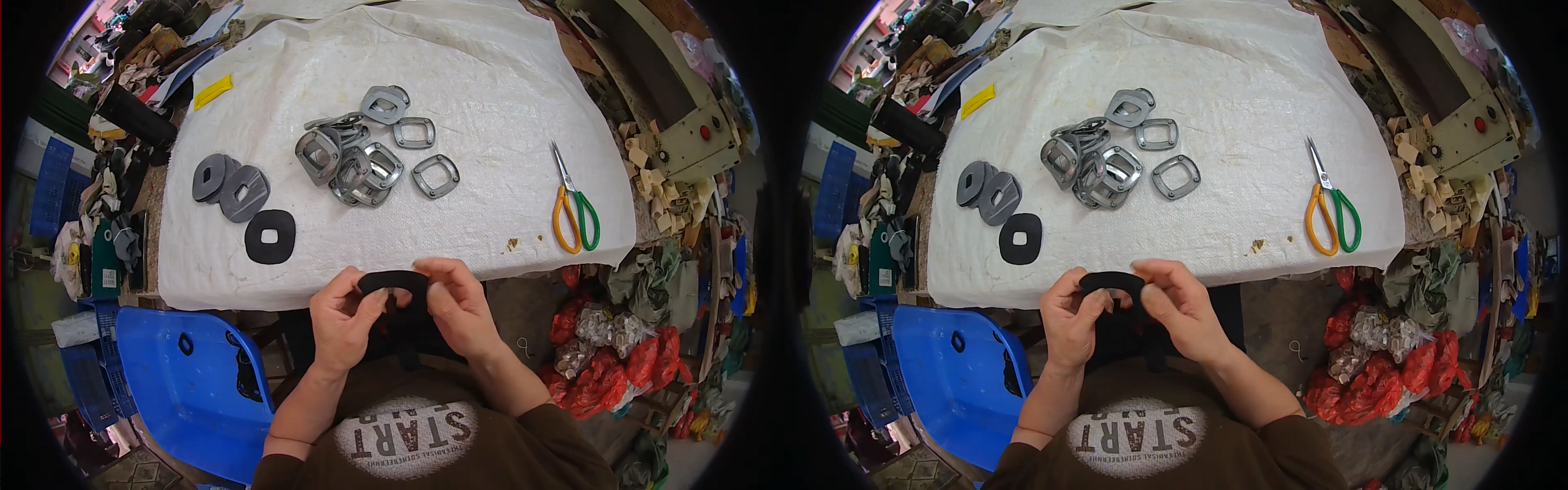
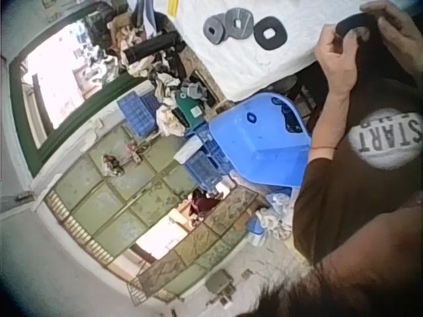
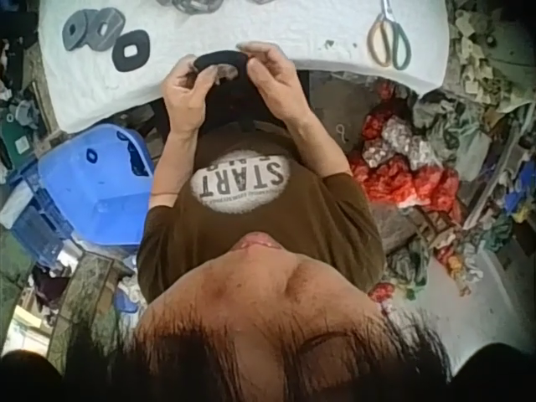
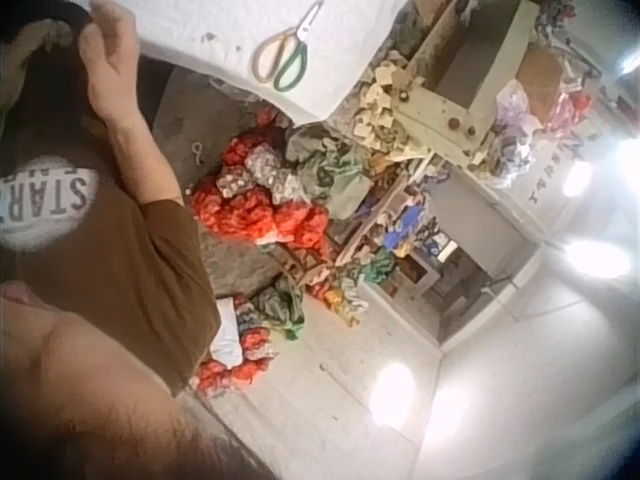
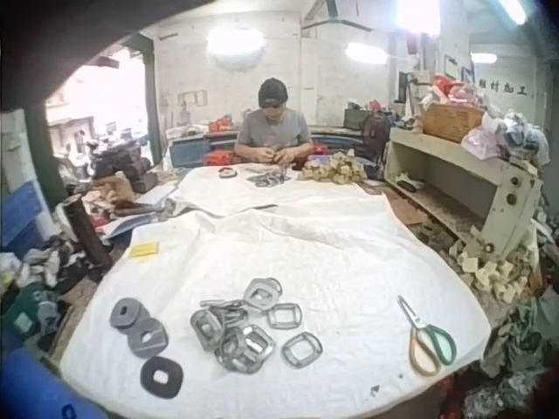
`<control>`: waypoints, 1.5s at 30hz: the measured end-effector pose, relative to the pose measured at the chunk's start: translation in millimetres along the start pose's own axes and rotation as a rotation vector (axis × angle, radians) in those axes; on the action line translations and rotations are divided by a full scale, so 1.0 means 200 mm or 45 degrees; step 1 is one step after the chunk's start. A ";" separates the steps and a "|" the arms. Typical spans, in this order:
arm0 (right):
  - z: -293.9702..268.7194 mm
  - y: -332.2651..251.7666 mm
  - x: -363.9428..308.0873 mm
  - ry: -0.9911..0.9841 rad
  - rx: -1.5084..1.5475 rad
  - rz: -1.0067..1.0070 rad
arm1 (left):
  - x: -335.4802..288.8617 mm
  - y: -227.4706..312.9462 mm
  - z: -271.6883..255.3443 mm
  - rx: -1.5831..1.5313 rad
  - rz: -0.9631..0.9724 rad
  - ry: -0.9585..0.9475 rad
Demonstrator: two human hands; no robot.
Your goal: Manually fitting foam padding into metal frame rings as part of a shoe assembly process.
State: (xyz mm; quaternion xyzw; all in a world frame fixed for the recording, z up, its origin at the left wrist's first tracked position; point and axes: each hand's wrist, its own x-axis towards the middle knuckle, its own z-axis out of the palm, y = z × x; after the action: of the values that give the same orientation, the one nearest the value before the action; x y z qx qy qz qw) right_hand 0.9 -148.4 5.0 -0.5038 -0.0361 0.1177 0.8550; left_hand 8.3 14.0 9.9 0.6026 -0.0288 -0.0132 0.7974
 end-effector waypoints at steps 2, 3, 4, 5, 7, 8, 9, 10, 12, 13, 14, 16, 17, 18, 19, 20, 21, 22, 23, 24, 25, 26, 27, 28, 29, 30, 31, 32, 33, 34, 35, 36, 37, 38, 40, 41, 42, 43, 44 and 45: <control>-0.01 0.02 0.02 -0.075 0.085 -0.045 | 0.00 0.03 0.02 -0.049 -0.105 -0.025; -0.02 0.02 0.02 -0.057 0.073 -0.040 | 0.00 0.03 0.02 -0.049 -0.106 -0.025; -0.03 0.02 0.02 -0.039 0.061 -0.035 | 0.00 0.02 0.01 -0.023 -0.133 -0.033; -0.03 0.02 0.01 -0.038 0.061 -0.034 | 0.00 0.01 0.01 0.004 -0.160 -0.042; -0.01 0.01 0.01 -0.036 0.080 -0.110 | 0.00 -0.01 0.00 0.023 -0.121 -0.039; 0.00 0.02 0.00 -0.033 0.080 -0.111 | 0.00 -0.02 0.00 0.042 -0.082 -0.040; 0.00 0.03 0.00 -0.036 0.094 -0.165 | 0.00 -0.03 0.00 0.042 -0.083 -0.043; 0.01 0.04 0.00 -0.040 0.108 -0.218 | 0.00 -0.03 0.00 0.036 -0.030 -0.043; 0.02 0.05 0.00 -0.014 0.191 -0.189 | 0.00 -0.02 0.01 0.030 0.021 -0.044; 0.02 0.05 0.00 0.011 0.273 -0.160 | 0.00 0.00 0.02 -0.013 0.011 -0.059; 0.03 0.05 0.00 0.011 0.274 -0.160 | 0.00 0.01 0.03 -0.056 0.001 -0.073; 0.04 0.04 -0.01 -0.003 0.440 -0.029 | -0.01 -0.03 0.01 -0.063 -0.004 -0.067; 0.04 0.04 -0.01 -0.002 0.440 -0.029 | -0.02 -0.04 0.00 -0.072 -0.010 -0.062; 0.04 0.05 -0.01 -0.007 0.498 -0.012 | -0.02 -0.05 0.00 -0.072 -0.010 -0.062; 0.04 0.05 -0.01 -0.012 0.556 0.005 | -0.02 -0.05 0.00 -0.056 0.012 -0.068; 0.03 0.06 -0.01 -0.010 0.555 0.004 | -0.02 -0.05 0.01 -0.041 0.034 -0.074; 0.01 0.07 0.00 -0.134 0.652 0.050 | -0.02 -0.04 0.01 -0.043 0.033 -0.076; 0.00 0.08 0.00 -0.258 0.748 0.097 | -0.01 -0.03 0.01 0.096 0.142 -0.121; 0.00 0.08 -0.01 -0.258 0.747 0.098 | -0.01 -0.02 0.01 0.236 0.252 -0.161; 0.00 0.08 -0.01 -0.281 0.713 0.061 | 0.00 -0.02 0.02 0.234 0.252 -0.159; 0.00 0.08 -0.02 -0.303 0.680 0.024 | 0.00 -0.02 0.02 0.259 0.260 -0.184; 0.01 0.07 -0.01 -0.302 0.679 0.023 | 0.00 -0.02 0.02 0.283 0.267 -0.213; 0.03 0.06 -0.01 -0.194 0.674 0.038 | 0.00 -0.02 0.01 0.283 0.268 -0.214; 0.04 0.05 0.00 -0.086 0.669 0.054 | -0.01 -0.01 0.01 0.097 0.078 -0.169; 0.03 0.04 -0.01 -0.061 0.715 0.124 | -0.01 -0.01 0.01 -0.089 -0.111 -0.123; 0.02 0.04 -0.01 -0.061 0.714 0.124 | -0.01 -0.02 0.00 -0.089 -0.111 -0.124; 0.01 0.04 0.00 -0.103 0.551 0.007 | -0.01 -0.04 -0.01 -0.089 -0.104 -0.126; 0.00 0.05 0.00 -0.143 0.389 -0.108 | -0.01 -0.05 -0.02 -0.087 -0.098 -0.127; 0.00 0.05 0.00 -0.168 0.231 -0.180 | -0.01 -0.04 -0.02 -0.086 -0.100 -0.127; 0.00 0.05 0.00 -0.167 0.232 -0.179 | 0.00 -0.03 -0.01 -0.013 -0.047 -0.114; 0.01 0.04 0.00 -0.121 0.228 -0.172 | 0.00 -0.03 0.00 0.059 0.007 -0.099; 0.01 0.04 0.00 -0.075 0.224 -0.165 | 0.01 -0.03 0.00 0.060 0.008 -0.098; 0.02 0.05 0.00 -0.076 0.224 -0.165 | 0.01 -0.03 0.00 0.067 0.038 -0.105; 0.02 0.05 -0.01 -0.070 0.324 -0.143 | 0.01 -0.04 0.00 0.074 0.067 -0.112; 0.03 0.05 -0.02 -0.062 0.423 -0.121 | 0.01 -0.05 -0.01 0.053 0.100 -0.122; 0.04 0.04 -0.02 -0.069 0.528 -0.049 | 0.01 -0.06 -0.01 0.034 0.134 -0.130; 0.05 0.04 -0.02 -0.076 0.632 0.024 | 0.01 -0.06 -0.01 0.035 0.134 -0.130; 0.05 0.04 -0.02 -0.077 0.633 0.024 | 0.01 -0.05 -0.02 0.044 0.154 -0.143; 0.05 0.05 -0.02 -0.102 0.671 0.047 | 0.01 -0.05 -0.01 0.052 0.174 -0.158; 0.05 0.05 -0.03 -0.129 0.708 0.070 | 0.02 -0.04 -0.01 0.051 0.173 -0.158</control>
State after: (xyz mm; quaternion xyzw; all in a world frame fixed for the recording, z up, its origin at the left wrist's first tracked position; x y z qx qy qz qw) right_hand -7.2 -137.1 1.1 -0.2441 -0.0313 0.1711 0.9540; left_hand 12.0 13.5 1.8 0.6131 -0.1191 0.0042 0.7810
